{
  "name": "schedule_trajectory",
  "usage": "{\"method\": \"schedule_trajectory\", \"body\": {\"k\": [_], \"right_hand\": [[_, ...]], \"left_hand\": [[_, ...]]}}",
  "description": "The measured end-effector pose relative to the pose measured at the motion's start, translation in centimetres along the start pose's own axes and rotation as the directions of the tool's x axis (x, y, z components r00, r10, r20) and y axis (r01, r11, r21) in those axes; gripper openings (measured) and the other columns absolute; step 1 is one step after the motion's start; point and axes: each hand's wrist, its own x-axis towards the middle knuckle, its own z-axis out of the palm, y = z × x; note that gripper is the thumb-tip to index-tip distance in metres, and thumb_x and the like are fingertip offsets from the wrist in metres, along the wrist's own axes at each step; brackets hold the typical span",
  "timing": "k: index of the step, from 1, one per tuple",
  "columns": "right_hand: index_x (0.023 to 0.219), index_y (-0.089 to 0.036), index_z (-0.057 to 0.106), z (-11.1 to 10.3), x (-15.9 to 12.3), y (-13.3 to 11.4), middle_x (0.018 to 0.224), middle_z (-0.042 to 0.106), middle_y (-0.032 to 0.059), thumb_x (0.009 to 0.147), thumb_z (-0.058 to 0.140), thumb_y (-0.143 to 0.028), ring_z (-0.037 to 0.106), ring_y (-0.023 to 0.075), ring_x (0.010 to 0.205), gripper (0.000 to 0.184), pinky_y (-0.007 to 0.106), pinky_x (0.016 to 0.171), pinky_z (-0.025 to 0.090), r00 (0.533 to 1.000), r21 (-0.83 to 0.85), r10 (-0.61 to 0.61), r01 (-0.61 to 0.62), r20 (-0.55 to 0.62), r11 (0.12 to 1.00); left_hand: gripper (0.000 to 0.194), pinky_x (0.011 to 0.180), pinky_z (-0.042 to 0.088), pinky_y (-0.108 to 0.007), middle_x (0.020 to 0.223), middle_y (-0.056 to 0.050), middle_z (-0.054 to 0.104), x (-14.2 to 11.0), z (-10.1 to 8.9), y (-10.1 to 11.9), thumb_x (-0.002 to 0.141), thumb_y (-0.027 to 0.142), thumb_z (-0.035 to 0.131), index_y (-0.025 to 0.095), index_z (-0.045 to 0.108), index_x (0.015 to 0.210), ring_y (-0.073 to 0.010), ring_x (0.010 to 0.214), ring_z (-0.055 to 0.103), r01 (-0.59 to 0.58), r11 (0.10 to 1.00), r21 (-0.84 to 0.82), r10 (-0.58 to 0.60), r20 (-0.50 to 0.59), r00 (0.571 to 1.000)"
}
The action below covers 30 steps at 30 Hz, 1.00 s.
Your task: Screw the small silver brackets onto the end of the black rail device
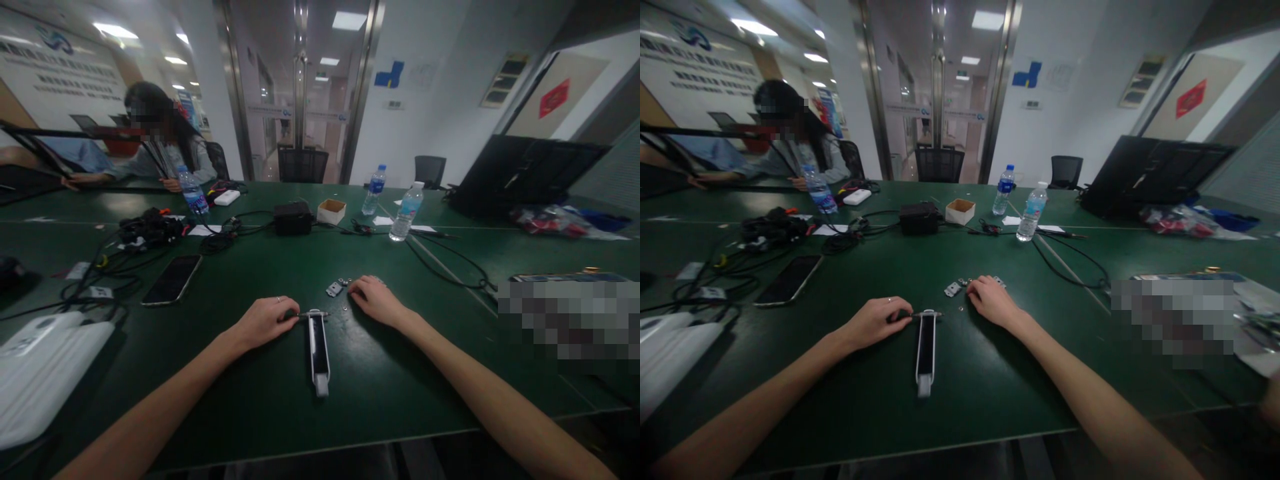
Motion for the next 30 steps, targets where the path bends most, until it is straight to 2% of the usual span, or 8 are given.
{"method": "schedule_trajectory", "body": {"k": [12, 20, 30], "right_hand": [[0.086, -0.015, 0.063, 0.7, 0.1, 0.8, 0.086, 0.062, 0.0077, 0.086, 0.054, -0.02, 0.056, 0.0191, 0.083, 0.01, 0.029, 0.075, 0.042, 0.999, 0.037, 0.033, -0.033, 0.011, 0.999], [0.088, -0.015, 0.063, 0.2, 0.0, 0.0, 0.087, 0.062, 0.0085, 0.084, 0.055, -0.022, 0.056, 0.02, 0.084, 0.011, 0.029, 0.073, 0.041, 0.996, -0.009, 0.081, -0.081, 0.029, 0.997], [0.08, -0.015, 0.061, -0.1, -0.1, -0.7, 0.08, 0.061, 0.0052, 0.08, 0.058, -0.023, 0.055, 0.017, 0.076, 0.009, 0.027, 0.069, 0.041, 0.994, 0.066, 0.063, -0.069, 0.086, 0.995]], "left_hand": [[0.017, 0.061, 0.042, -0.023, 0.089, -0.001, 0.059, 0.1, 0.2, 0.3, 0.091, 0.022, 0.054, 0.017, 0.06, 0.107, -0.0128, 0.069, 0.054, 0.02, 0.999, -0.034, -0.019, 0.006, 1.0], [0.018, 0.064, 0.044, -0.025, 0.09, -0.001, 0.062, 0.1, 0.4, 0.3, 0.092, 0.026, 0.053, 0.017, 0.06, 0.106, -0.0142, 0.072, 0.057, 0.025, 1.0, -0.01, -0.025, -0.009, 1.0], [0.02, 0.073, 0.048, -0.027, 0.102, -0.004, 0.064, 0.4, 0.6, 0.9, 0.094, 0.024, 0.052, 0.017, 0.059, 0.111, -0.0162, 0.086, 0.061, 0.027, 0.999, 0.023, -0.028, 0.018, 0.999]]}}
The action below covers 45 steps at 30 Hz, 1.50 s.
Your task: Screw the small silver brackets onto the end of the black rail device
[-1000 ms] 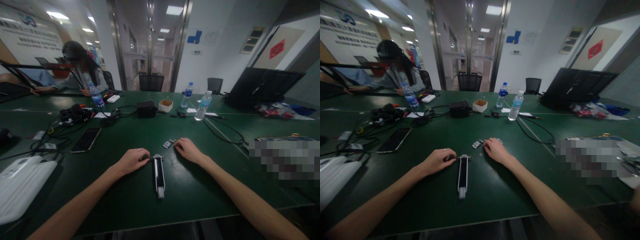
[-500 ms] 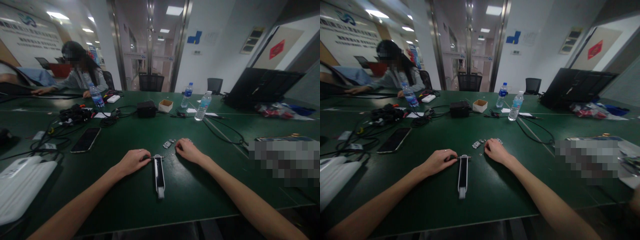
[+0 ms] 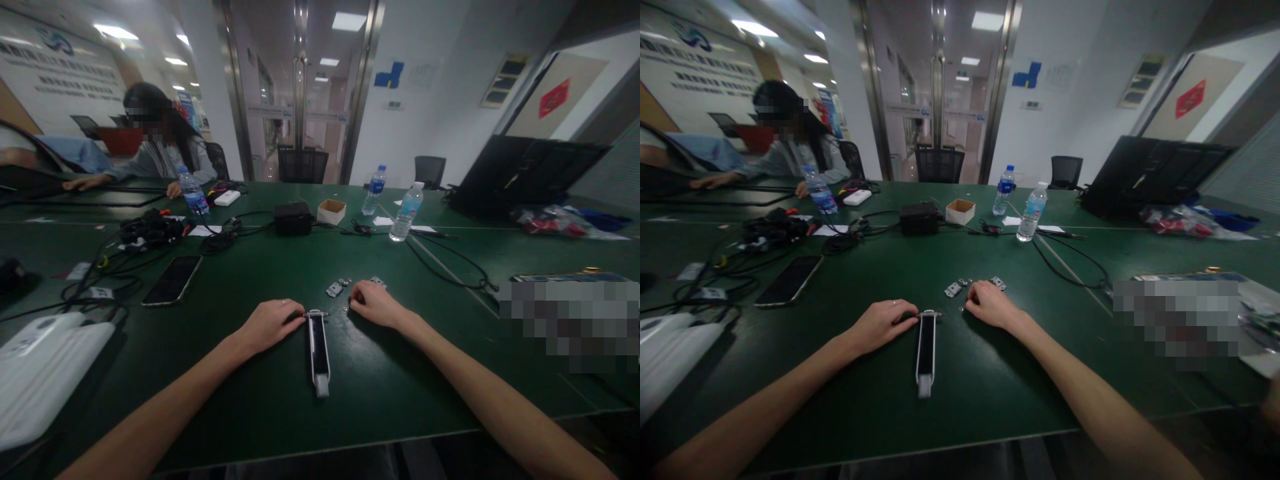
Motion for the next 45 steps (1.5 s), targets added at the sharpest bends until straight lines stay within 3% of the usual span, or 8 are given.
{"method": "schedule_trajectory", "body": {"k": [11, 19, 23, 27, 31, 36, 41, 45], "right_hand": [[0.076, -0.018, 0.054, -0.7, -1.6, -4.5, 0.079, 0.058, 0.0019, 0.079, 0.056, -0.013, 0.052, 0.0135, 0.071, 0.005, 0.026, 0.065, 0.043, 0.977, 0.283, -0.182, 0.207, -0.11, 0.936], [0.085, -0.018, 0.053, 0.4, -2.5, -6.6, 0.075, 0.053, -0.0013, 0.085, 0.059, -0.028, 0.048, 0.0108, 0.065, 0.012, 0.024, 0.06, 0.041, 0.971, 0.705, -0.203, 0.229, -0.123, 0.671], [0.085, -0.018, 0.053, 0.9, -2.6, -7.0, 0.073, 0.051, -0.0024, 0.084, 0.062, -0.036, 0.046, 0.0107, 0.064, 0.02, 0.025, 0.06, 0.041, 0.975, 0.79, -0.205, 0.192, -0.086, 0.582], [0.081, -0.019, 0.052, 1.4, -2.4, -6.9, 0.073, 0.052, -0.0021, 0.082, 0.064, -0.04, 0.046, 0.0113, 0.065, 0.025, 0.025, 0.06, 0.041, 0.979, 0.824, -0.182, 0.177, -0.091, 0.539], [0.079, -0.019, 0.052, 1.6, -2.4, -6.9, 0.072, 0.053, -0.0019, 0.082, 0.065, -0.037, 0.047, 0.0112, 0.065, 0.023, 0.025, 0.06, 0.041, 0.977, 0.792, -0.172, 0.202, -0.124, 0.576], [0.084, -0.019, 0.057, 0.6, -2.1, -6.0, 0.078, 0.059, 0.0003, 0.084, 0.062, -0.034, 0.051, 0.0124, 0.068, 0.016, 0.026, 0.064, 0.043, 0.97, 0.61, -0.157, 0.238, -0.184, 0.756], [0.086, -0.018, 0.059, 0.6, -0.7, -2.5, 0.083, 0.062, 0.003, 0.086, 0.057, -0.027, 0.054, 0.0147, 0.073, 0.009, 0.027, 0.068, 0.044, 0.959, 0.324, -0.061, 0.153, -0.276, 0.934], [0.095, -0.017, 0.06, 1.1, 0.5, 0.9, 0.096, 0.062, 0.0079, 0.087, 0.053, -0.023, 0.055, 0.0199, 0.091, 0.012, 0.033, 0.082, 0.045, 0.938, 0.143, -0.035, 0.089, -0.345, 0.986]], "left_hand": [[0.02, 0.075, 0.049, -0.031, 0.102, -0.006, 0.064, -0.1, 0.1, 0.2, 0.092, 0.026, 0.054, 0.016, 0.058, 0.109, -0.0184, 0.086, 0.061, -0.025, 0.999, 0.048, 0.028, -0.072, 0.997], [0.016, 0.077, 0.046, -0.031, 0.1, -0.006, 0.066, -0.1, 0.3, 2.0, 0.094, 0.024, 0.052, 0.015, 0.059, 0.105, -0.019, 0.09, 0.062, -0.184, 0.973, 0.136, 0.216, -0.282, 0.935], [0.016, 0.071, 0.044, -0.028, 0.097, -0.005, 0.069, -0.2, 0.8, 2.5, 0.098, 0.024, 0.047, 0.017, 0.061, 0.103, -0.0162, 0.085, 0.063, -0.289, 0.947, 0.137, 0.319, -0.342, 0.884], [0.018, 0.072, 0.045, -0.029, 0.099, -0.005, 0.069, -0.3, 1.0, 2.7, 0.098, 0.026, 0.046, 0.018, 0.062, 0.105, -0.0161, 0.086, 0.064, -0.289, 0.951, 0.113, 0.311, -0.332, 0.891], [0.017, 0.072, 0.046, -0.029, 0.097, -0.006, 0.069, -0.2, 0.9, 2.7, 0.097, 0.025, 0.049, 0.018, 0.063, 0.103, -0.0161, 0.084, 0.063, -0.287, 0.952, 0.11, 0.307, -0.347, 0.886], [0.016, 0.075, 0.047, -0.029, 0.097, -0.005, 0.067, -0.3, -0.3, 1.5, 0.091, 0.02, 0.052, 0.017, 0.063, 0.103, -0.0172, 0.087, 0.063, -0.238, 0.962, 0.133, 0.265, -0.257, 0.929], [0.014, 0.076, 0.048, -0.031, 0.096, -0.005, 0.066, -0.4, -1.2, -0.4, 0.086, 0.018, 0.056, 0.016, 0.062, 0.099, -0.0177, 0.085, 0.061, -0.117, 0.989, 0.086, 0.128, -0.137, 0.982], [0.014, 0.073, 0.047, -0.03, 0.091, -0.004, 0.064, -0.3, -0.9, -0.7, 0.086, 0.019, 0.057, 0.015, 0.062, 0.098, -0.0166, 0.079, 0.06, -0.081, 0.995, 0.058, 0.085, -0.081, 0.993]]}}
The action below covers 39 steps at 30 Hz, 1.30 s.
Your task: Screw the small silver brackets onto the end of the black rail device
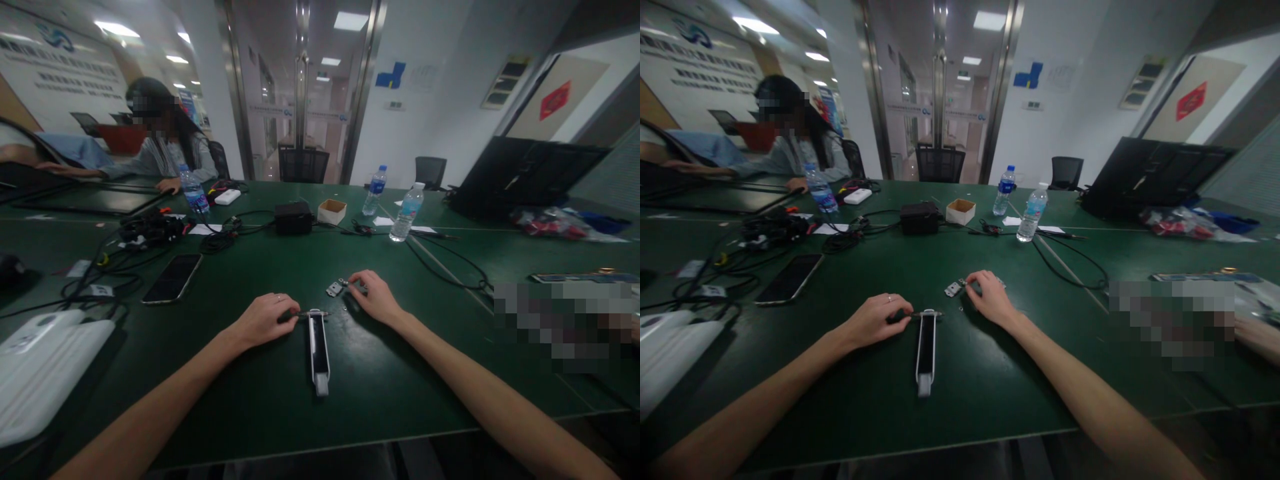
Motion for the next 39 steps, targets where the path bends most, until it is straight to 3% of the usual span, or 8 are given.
{"method": "schedule_trajectory", "body": {"k": [5, 16, 22, 29, 39], "right_hand": [[0.106, -0.017, 0.061, 0.0, 0.4, 2.0, 0.107, 0.059, 0.0111, 0.089, 0.05, -0.022, 0.051, 0.0231, 0.104, 0.022, 0.038, 0.093, 0.042, 1.0, -0.141, -0.001, 0.005, 0.025, 0.99], [0.113, -0.02, 0.064, -0.1, 0.2, 0.9, 0.113, 0.056, 0.0125, 0.093, 0.047, -0.029, 0.042, 0.0287, 0.108, 0.028, 0.043, 0.088, 0.039, 0.988, -0.343, -0.003, 0.056, 0.153, 0.938], [0.098, -0.019, 0.067, -0.6, 0.1, 0.7, 0.102, 0.06, 0.0103, 0.088, 0.048, -0.018, 0.044, 0.0257, 0.101, 0.02, 0.039, 0.084, 0.039, 0.983, -0.328, 0.016, 0.046, 0.183, 0.943], [0.099, -0.021, 0.066, -1.0, 0.2, 0.7, 0.1, 0.06, 0.0091, 0.088, 0.052, -0.023, 0.047, 0.0239, 0.096, 0.018, 0.035, 0.079, 0.039, 0.976, -0.299, 0.035, 0.032, 0.215, 0.954], [0.083, -0.016, 0.066, -1.5, 0.2, -0.1, 0.087, 0.063, 0.008, 0.081, 0.059, -0.023, 0.052, 0.0211, 0.085, 0.01, 0.033, 0.079, 0.039, 0.947, -0.224, 0.048, 0.025, 0.318, 0.974]], "left_hand": [[0.014, 0.07, 0.046, -0.028, 0.089, -0.003, 0.064, 0.1, 0.1, 0.4, 0.087, 0.02, 0.055, 0.015, 0.062, 0.097, -0.016, 0.077, 0.058, 0.025, 1.0, 0.016, -0.025, 0.019, 0.999], [0.015, 0.068, 0.045, -0.027, 0.091, -0.003, 0.063, 0.1, 0.2, 0.5, 0.088, 0.02, 0.056, 0.016, 0.062, 0.101, -0.0153, 0.076, 0.058, 0.056, 0.998, 0.01, -0.057, 0.04, 0.998], [0.016, 0.067, 0.045, -0.026, 0.091, -0.003, 0.063, 0.1, 0.3, 0.4, 0.089, 0.019, 0.055, 0.015, 0.062, 0.103, -0.0154, 0.077, 0.057, 0.055, 0.998, -0.012, -0.055, 0.048, 0.997], [0.017, 0.069, 0.045, -0.027, 0.091, -0.003, 0.063, 0.1, 0.3, 0.6, 0.09, 0.021, 0.054, 0.015, 0.062, 0.104, -0.0156, 0.078, 0.058, 0.064, 0.998, -0.019, -0.062, 0.063, 0.996], [0.018, 0.073, 0.047, -0.029, 0.097, -0.005, 0.063, 0.2, 0.9, 0.9, 0.093, 0.023, 0.053, 0.015, 0.061, 0.107, -0.0167, 0.083, 0.059, 0.094, 0.995, -0.019, -0.091, 0.098, 0.991]]}}
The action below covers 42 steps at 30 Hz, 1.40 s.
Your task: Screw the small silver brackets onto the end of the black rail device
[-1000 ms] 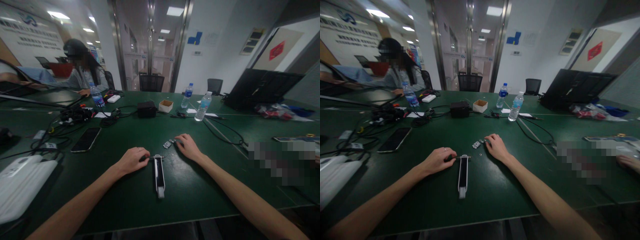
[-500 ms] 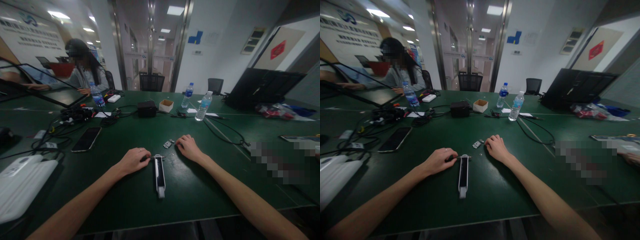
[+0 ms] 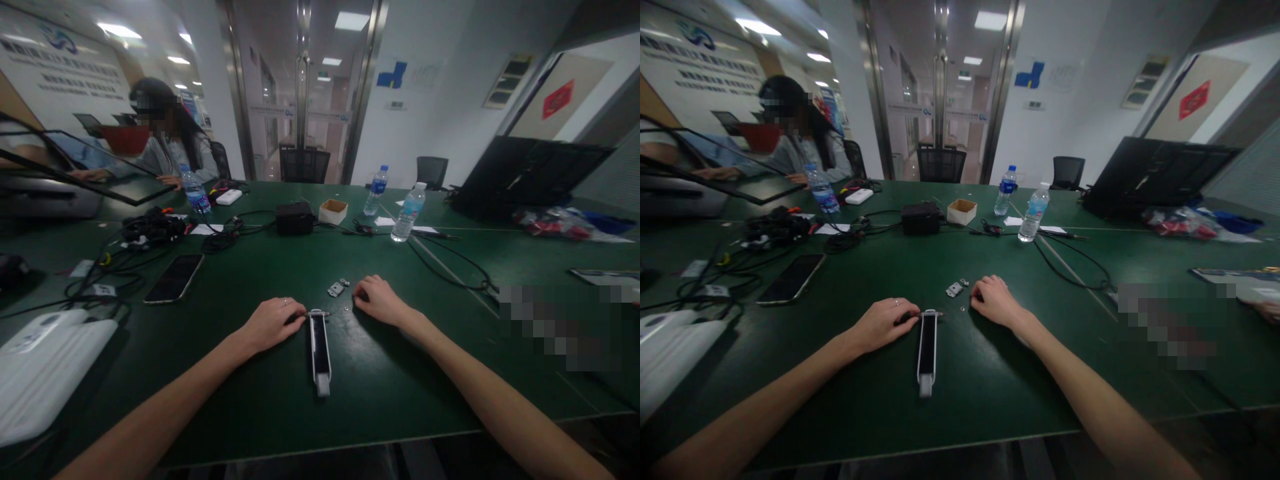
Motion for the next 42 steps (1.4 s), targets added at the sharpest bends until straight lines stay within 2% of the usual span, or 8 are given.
{"method": "schedule_trajectory", "body": {"k": [13, 17, 21, 24, 28, 34, 39, 42], "right_hand": [[0.084, -0.018, 0.055, -0.4, -1.3, -5.5, 0.086, 0.061, 0.0054, 0.086, 0.053, -0.013, 0.053, 0.0183, 0.083, 0.005, 0.032, 0.073, 0.044, 0.974, 0.261, -0.181, 0.212, -0.135, 0.942], [0.084, -0.018, 0.054, -0.4, -1.9, -6.7, 0.088, 0.059, 0.0046, 0.085, 0.054, -0.013, 0.053, 0.0168, 0.081, 0.005, 0.03, 0.072, 0.045, 0.959, 0.381, -0.199, 0.265, -0.203, 0.886], [0.087, -0.019, 0.055, 0.2, -2.4, -7.7, 0.082, 0.057, 0.0009, 0.086, 0.058, -0.021, 0.052, 0.0136, 0.074, 0.004, 0.027, 0.069, 0.043, 0.963, 0.614, -0.167, 0.263, -0.21, 0.744], [0.086, -0.019, 0.055, 0.9, -2.6, -8.2, 0.077, 0.055, -0.0009, 0.085, 0.06, -0.025, 0.05, 0.0125, 0.071, 0.008, 0.027, 0.068, 0.042, 0.97, 0.741, -0.163, 0.245, -0.182, 0.626], [0.084, -0.019, 0.055, 1.4, -2.6, -8.6, 0.077, 0.055, -0.001, 0.084, 0.062, -0.028, 0.049, 0.0122, 0.071, 0.011, 0.026, 0.068, 0.042, 0.974, 0.796, -0.153, 0.225, -0.167, 0.561], [0.088, -0.019, 0.057, 0.9, -2.3, -7.8, 0.082, 0.058, 0.0005, 0.086, 0.061, -0.031, 0.052, 0.013, 0.074, 0.013, 0.027, 0.068, 0.043, 0.973, 0.678, -0.151, 0.23, -0.174, 0.698], [0.089, -0.018, 0.058, 0.1, -1.4, -4.9, 0.088, 0.061, 0.0043, 0.085, 0.058, -0.023, 0.054, 0.0165, 0.082, 0.006, 0.031, 0.074, 0.044, 0.952, 0.425, -0.148, 0.255, -0.269, 0.868], [0.087, -0.017, 0.06, -0.3, -1.0, -3.1, 0.086, 0.063, 0.0051, 0.083, 0.058, -0.019, 0.054, 0.0185, 0.084, 0.004, 0.034, 0.077, 0.044, 0.967, 0.294, -0.183, 0.23, -0.179, 0.928]], "left_hand": [[0.019, 0.075, 0.048, -0.03, 0.1, -0.005, 0.065, 0.1, 0.4, 0.1, 0.094, 0.024, 0.051, 0.015, 0.06, 0.109, -0.0171, 0.086, 0.061, -0.026, 0.999, 0.034, 0.028, -0.043, 0.999], [0.021, 0.077, 0.048, -0.032, 0.104, -0.007, 0.064, 0.0, 0.0, 0.5, 0.092, 0.023, 0.054, 0.014, 0.058, 0.11, -0.0189, 0.088, 0.061, -0.048, 0.996, 0.069, 0.056, -0.131, 0.99], [0.018, 0.076, 0.048, -0.032, 0.103, -0.007, 0.066, 0.0, 0.2, 1.4, 0.093, 0.024, 0.053, 0.015, 0.059, 0.108, -0.0187, 0.089, 0.062, -0.155, 0.986, 0.067, 0.167, -0.259, 0.951], [0.014, 0.072, 0.048, -0.029, 0.095, -0.006, 0.068, -0.1, 0.8, 2.1, 0.096, 0.023, 0.049, 0.016, 0.059, 0.103, -0.0171, 0.085, 0.064, -0.272, 0.959, 0.076, 0.281, -0.361, 0.889], [0.015, 0.069, 0.048, -0.027, 0.092, -0.005, 0.069, -0.1, 1.3, 2.5, 0.098, 0.023, 0.047, 0.016, 0.059, 0.101, -0.0154, 0.082, 0.065, -0.352, 0.932, 0.089, 0.353, -0.444, 0.824], [0.014, 0.069, 0.047, -0.027, 0.093, -0.005, 0.068, -0.2, 0.4, 1.8, 0.095, 0.026, 0.051, 0.017, 0.062, 0.099, -0.0153, 0.082, 0.064, -0.321, 0.941, 0.104, 0.335, -0.388, 0.858], [0.013, 0.072, 0.046, -0.029, 0.096, -0.005, 0.066, -0.4, -1.1, -0.3, 0.089, 0.022, 0.055, 0.016, 0.062, 0.098, -0.0169, 0.083, 0.062, -0.209, 0.969, 0.131, 0.231, -0.188, 0.955], [0.014, 0.072, 0.046, -0.029, 0.095, -0.004, 0.065, -0.4, -1.5, -1.1, 0.088, 0.023, 0.055, 0.016, 0.062, 0.098, -0.0171, 0.082, 0.06, -0.125, 0.984, 0.124, 0.136, -0.086, 0.987]]}}
